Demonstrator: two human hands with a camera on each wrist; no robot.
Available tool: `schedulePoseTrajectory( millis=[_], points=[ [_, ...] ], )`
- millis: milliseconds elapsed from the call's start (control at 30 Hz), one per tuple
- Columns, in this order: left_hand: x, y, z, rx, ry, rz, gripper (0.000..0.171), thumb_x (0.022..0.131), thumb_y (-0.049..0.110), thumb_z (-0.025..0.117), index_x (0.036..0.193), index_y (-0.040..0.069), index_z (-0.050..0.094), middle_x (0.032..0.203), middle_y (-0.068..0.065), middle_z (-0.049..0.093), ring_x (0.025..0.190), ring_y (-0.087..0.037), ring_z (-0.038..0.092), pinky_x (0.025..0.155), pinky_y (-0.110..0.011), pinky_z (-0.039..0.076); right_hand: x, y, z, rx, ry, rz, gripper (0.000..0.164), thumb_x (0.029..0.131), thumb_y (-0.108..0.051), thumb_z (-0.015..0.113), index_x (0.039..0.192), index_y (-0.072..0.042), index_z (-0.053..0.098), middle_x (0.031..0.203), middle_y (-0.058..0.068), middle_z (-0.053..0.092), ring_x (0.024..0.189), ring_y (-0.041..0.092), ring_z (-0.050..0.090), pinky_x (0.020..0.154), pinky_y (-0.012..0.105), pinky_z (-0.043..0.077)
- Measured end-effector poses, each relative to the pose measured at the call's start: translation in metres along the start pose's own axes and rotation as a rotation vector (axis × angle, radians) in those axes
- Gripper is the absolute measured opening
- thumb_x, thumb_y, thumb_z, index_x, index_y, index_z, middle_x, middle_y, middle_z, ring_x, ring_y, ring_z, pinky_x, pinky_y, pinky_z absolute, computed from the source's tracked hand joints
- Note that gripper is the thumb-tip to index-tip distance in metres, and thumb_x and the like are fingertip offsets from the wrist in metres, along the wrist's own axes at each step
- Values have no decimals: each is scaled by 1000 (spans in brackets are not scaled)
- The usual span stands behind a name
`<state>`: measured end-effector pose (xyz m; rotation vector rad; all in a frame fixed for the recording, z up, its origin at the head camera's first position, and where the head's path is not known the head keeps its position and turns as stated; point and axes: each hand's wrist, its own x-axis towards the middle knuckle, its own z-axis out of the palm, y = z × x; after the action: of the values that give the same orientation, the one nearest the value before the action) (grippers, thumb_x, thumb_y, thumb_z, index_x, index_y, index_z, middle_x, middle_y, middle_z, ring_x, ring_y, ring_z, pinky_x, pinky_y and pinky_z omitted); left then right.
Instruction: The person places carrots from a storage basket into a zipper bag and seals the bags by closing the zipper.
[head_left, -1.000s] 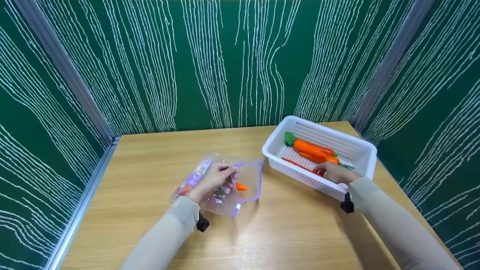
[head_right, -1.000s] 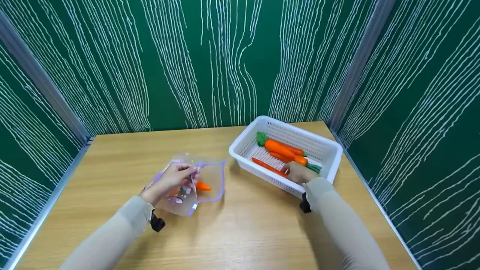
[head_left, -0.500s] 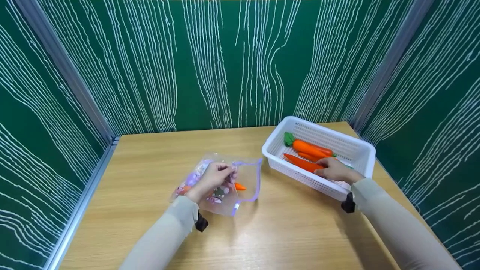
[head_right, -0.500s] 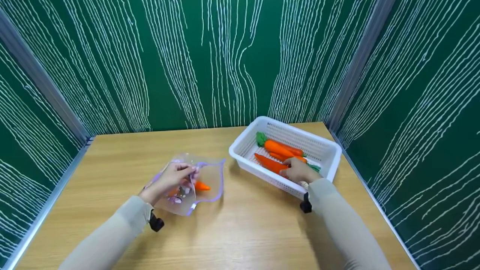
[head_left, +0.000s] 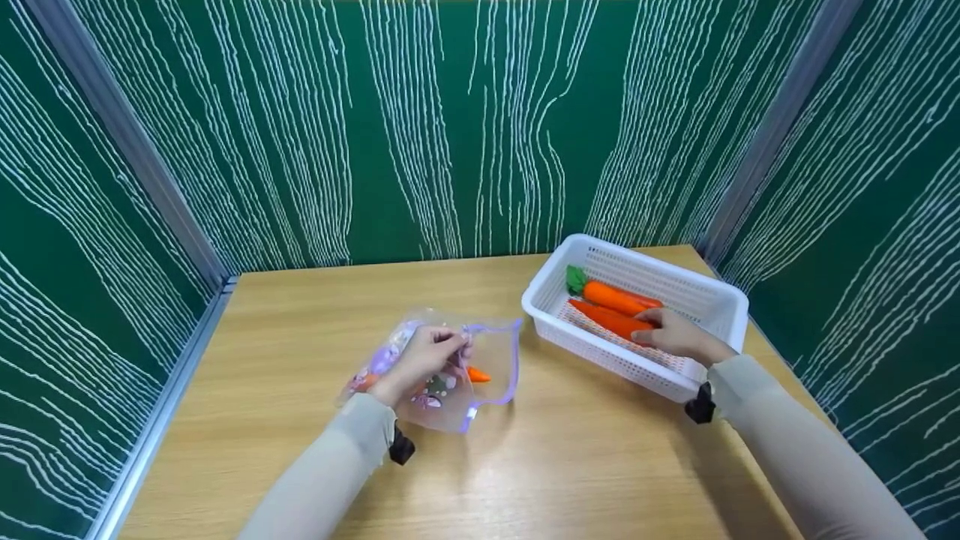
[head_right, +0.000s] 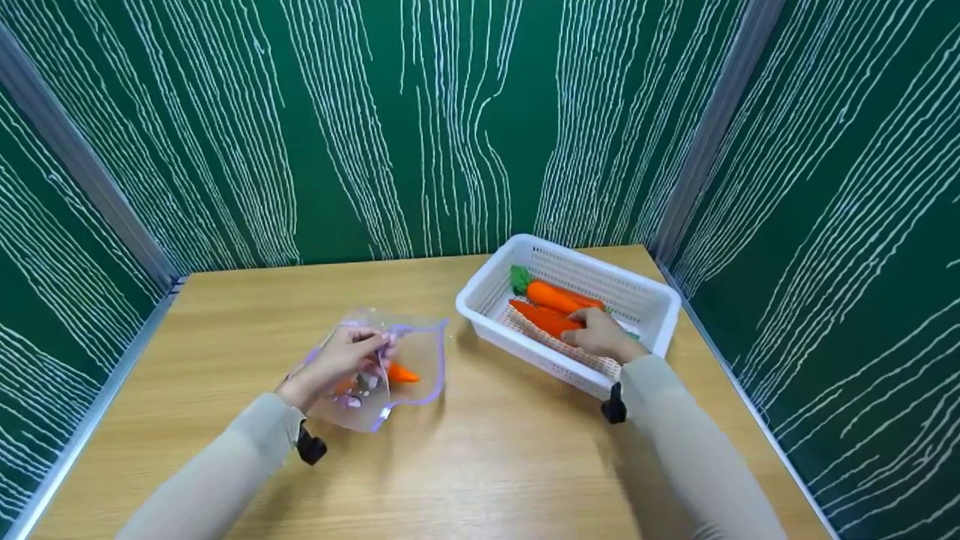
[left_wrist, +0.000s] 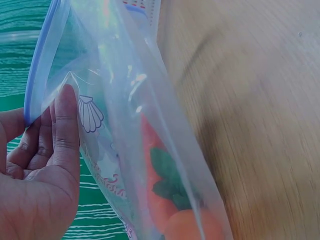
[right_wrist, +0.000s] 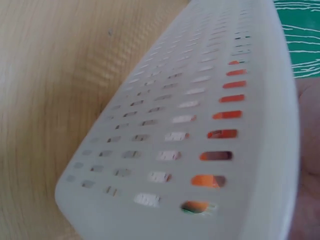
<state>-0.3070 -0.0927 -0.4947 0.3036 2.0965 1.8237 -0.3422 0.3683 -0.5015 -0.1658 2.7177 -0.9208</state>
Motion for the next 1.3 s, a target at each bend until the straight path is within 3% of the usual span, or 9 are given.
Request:
schedulePoseTrajectory(
  millis=[200, 900, 1133, 1300],
  points=[
    [2, -1, 1, -17, -7, 24, 27, 114, 20, 58, 102, 3, 75, 87, -8, 71, 68, -12, 66, 66, -23, 61, -1, -6, -7, 21, 21, -23, 60, 109, -25, 63, 153, 13, 49, 150, 37, 53, 126, 45, 53, 120, 67, 40],
    [0, 1, 0, -4, -9, -14, 28, 115, 25, 57, 100, 8, 74, 89, -6, 69, 70, -15, 69, 63, -23, 59, -9, -22, -17, 143, 25, -5, 57, 110, -27, 63, 157, 2, 50, 150, 28, 54, 129, 42, 51, 123, 65, 37],
    [0, -1, 1, -67, -19, 1, 27, 113, 20, 60, 95, 5, 73, 83, -5, 68, 65, -12, 67, 55, -22, 56, -12, -27, -21, 139, 43, -31, 61, 111, -31, 63, 157, 4, 48, 151, 30, 53, 128, 42, 51, 121, 63, 39],
    [0, -1, 1, -64, -28, 2, 27, 114, 21, 59, 96, 5, 73, 82, -3, 67, 64, -12, 68, 55, -22, 56, -15, -31, -21, 132, 46, -40, 62, 110, -33, 65, 158, 3, 48, 151, 29, 54, 128, 42, 51, 120, 62, 39]
  ],
)
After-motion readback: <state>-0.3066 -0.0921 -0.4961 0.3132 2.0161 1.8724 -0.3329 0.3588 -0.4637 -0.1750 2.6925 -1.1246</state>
